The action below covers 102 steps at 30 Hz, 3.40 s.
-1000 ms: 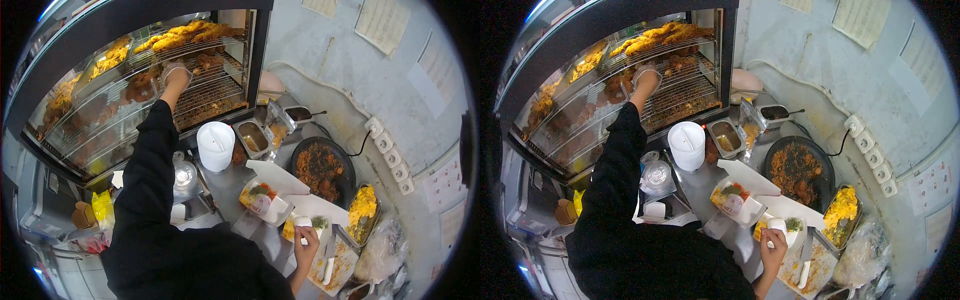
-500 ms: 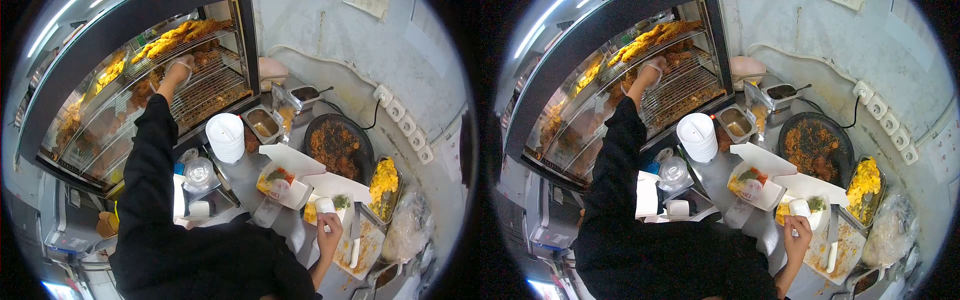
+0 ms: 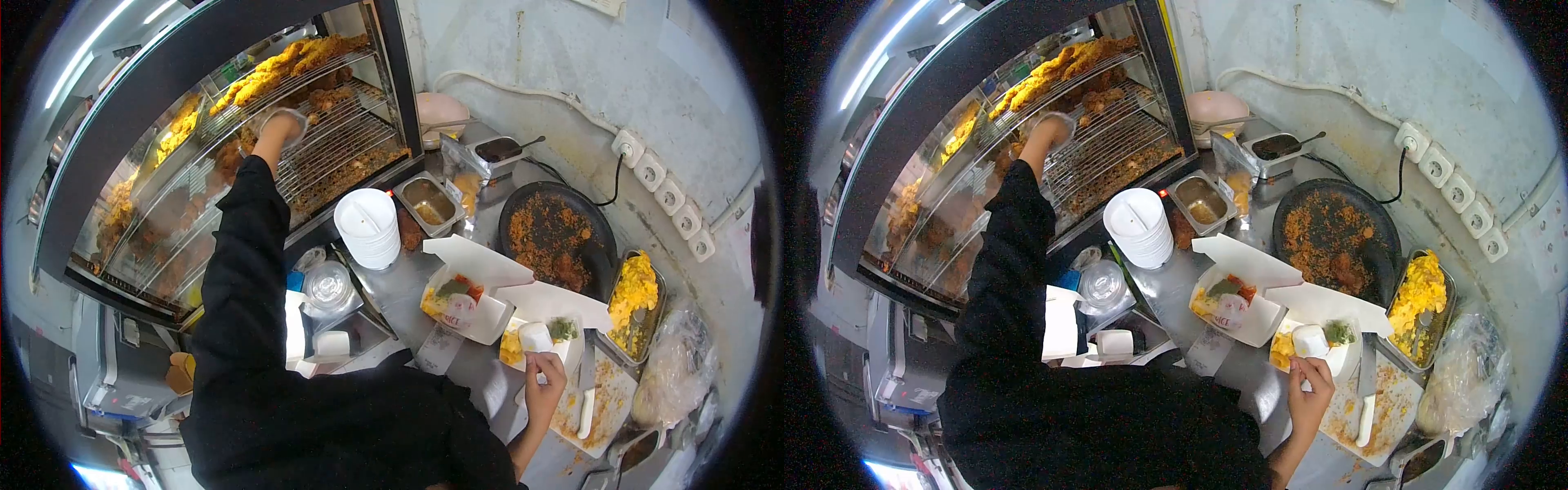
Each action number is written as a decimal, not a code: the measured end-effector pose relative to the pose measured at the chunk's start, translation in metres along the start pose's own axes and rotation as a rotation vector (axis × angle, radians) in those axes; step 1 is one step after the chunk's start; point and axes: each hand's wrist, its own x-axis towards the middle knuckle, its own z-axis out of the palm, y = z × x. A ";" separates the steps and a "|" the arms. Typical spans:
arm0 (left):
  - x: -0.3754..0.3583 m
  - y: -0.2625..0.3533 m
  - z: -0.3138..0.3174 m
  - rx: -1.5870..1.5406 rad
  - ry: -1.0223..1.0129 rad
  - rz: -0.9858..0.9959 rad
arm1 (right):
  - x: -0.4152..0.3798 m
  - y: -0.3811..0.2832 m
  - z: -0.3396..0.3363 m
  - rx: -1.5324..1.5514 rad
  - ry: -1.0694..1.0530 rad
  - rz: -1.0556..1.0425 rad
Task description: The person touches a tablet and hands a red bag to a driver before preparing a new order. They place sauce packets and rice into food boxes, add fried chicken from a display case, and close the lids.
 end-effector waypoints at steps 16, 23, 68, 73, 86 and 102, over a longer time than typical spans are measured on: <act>0.024 0.106 -0.044 -0.278 0.135 -0.020 | -0.008 0.007 -0.012 -0.117 0.088 0.104; 0.076 0.077 -0.008 -0.392 0.186 0.047 | 0.001 0.006 -0.003 -0.114 0.060 0.125; -0.259 0.331 0.088 -0.789 -0.665 1.235 | -0.061 0.013 -0.040 -0.025 0.270 0.089; -0.268 0.382 0.118 -0.359 -0.465 1.262 | -0.056 0.011 -0.033 -0.011 0.269 0.078; -0.261 0.409 0.122 -0.186 -0.272 1.182 | -0.060 0.018 -0.036 -0.027 0.274 0.147; -0.281 0.418 0.131 -0.308 -0.225 0.971 | -0.053 0.035 -0.032 0.031 0.249 0.210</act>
